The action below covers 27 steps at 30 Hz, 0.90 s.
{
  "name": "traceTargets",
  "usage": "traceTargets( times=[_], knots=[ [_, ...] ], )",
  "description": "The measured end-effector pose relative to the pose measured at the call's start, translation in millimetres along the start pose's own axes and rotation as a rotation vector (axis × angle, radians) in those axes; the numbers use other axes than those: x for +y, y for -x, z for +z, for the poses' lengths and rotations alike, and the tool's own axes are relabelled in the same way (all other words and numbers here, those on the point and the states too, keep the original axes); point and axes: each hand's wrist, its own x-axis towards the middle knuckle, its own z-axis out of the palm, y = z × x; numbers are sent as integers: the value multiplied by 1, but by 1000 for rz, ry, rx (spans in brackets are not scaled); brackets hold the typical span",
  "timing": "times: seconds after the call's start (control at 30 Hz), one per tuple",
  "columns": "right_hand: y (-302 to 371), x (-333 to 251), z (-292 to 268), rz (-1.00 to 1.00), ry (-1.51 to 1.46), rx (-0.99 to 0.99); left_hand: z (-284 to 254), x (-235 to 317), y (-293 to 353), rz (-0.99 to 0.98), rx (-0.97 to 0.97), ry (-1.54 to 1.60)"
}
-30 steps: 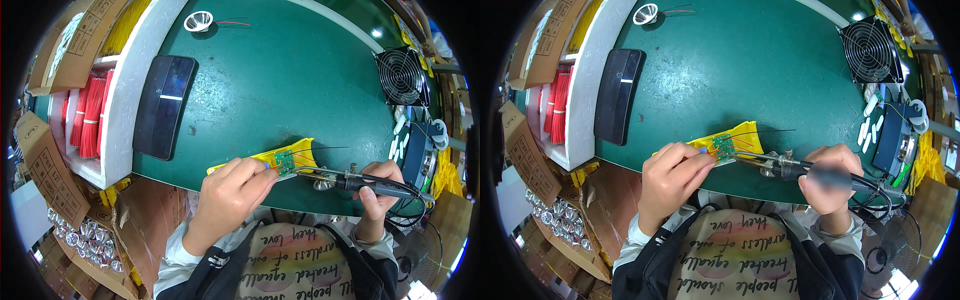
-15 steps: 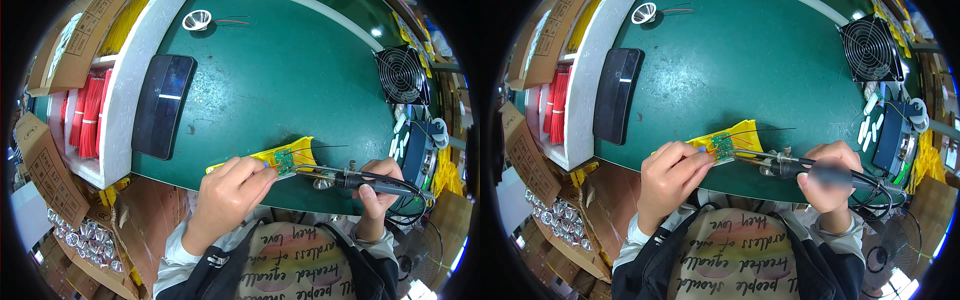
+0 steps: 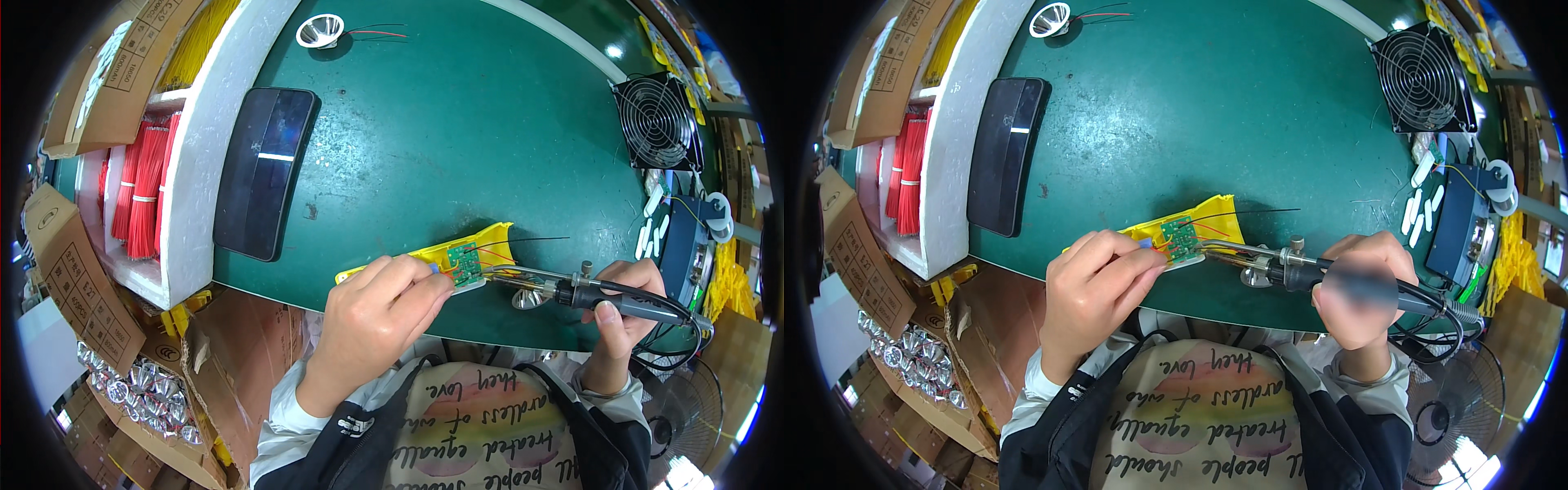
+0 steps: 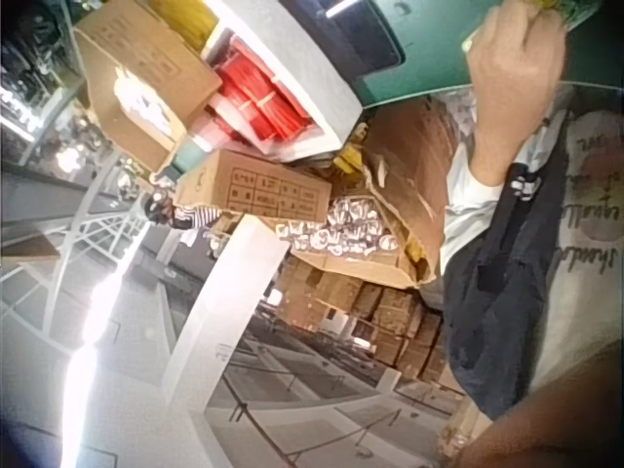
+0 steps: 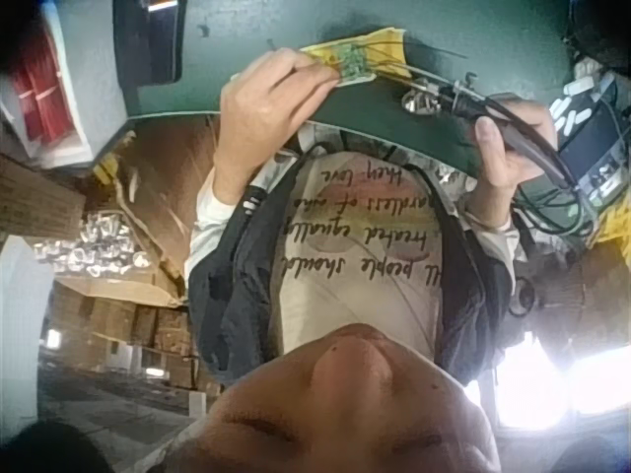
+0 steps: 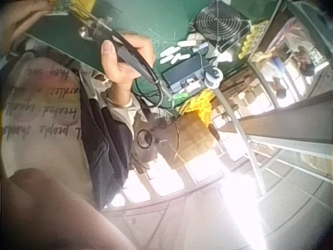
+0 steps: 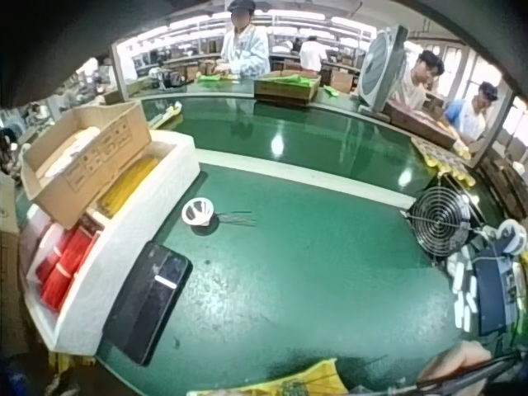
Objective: The person assembles flashlights by soldering wires to circuit boards and reflectors inside plastic flashlight housings using a soldering iron, retrieving components from boxes and the conveyor belt, and placing finished units onto the conveyor belt.
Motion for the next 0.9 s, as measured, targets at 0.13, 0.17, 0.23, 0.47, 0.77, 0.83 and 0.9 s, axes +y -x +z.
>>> traceTargets(
  times=[0.13,0.17,0.23,0.47,0.77,0.83,0.9],
  knots=[
    [2,-1,1,-12,-23,36,0,1,-1,-6,1,-3],
    [2,0,1,-32,-17,38,1,2,0,-34,18,4],
    [2,0,1,-34,-11,38,2,3,0,-64,35,10],
    [-5,-5,8,-60,3,-47,3,2,0,-44,53,19],
    [-15,-10,8,-102,54,-131,5,1,0,-34,97,9],
    [-16,-11,7,-114,63,-140,6,1,1,-33,107,10],
    [-16,-11,7,-125,71,-148,6,0,1,-31,101,14]
  ],
)
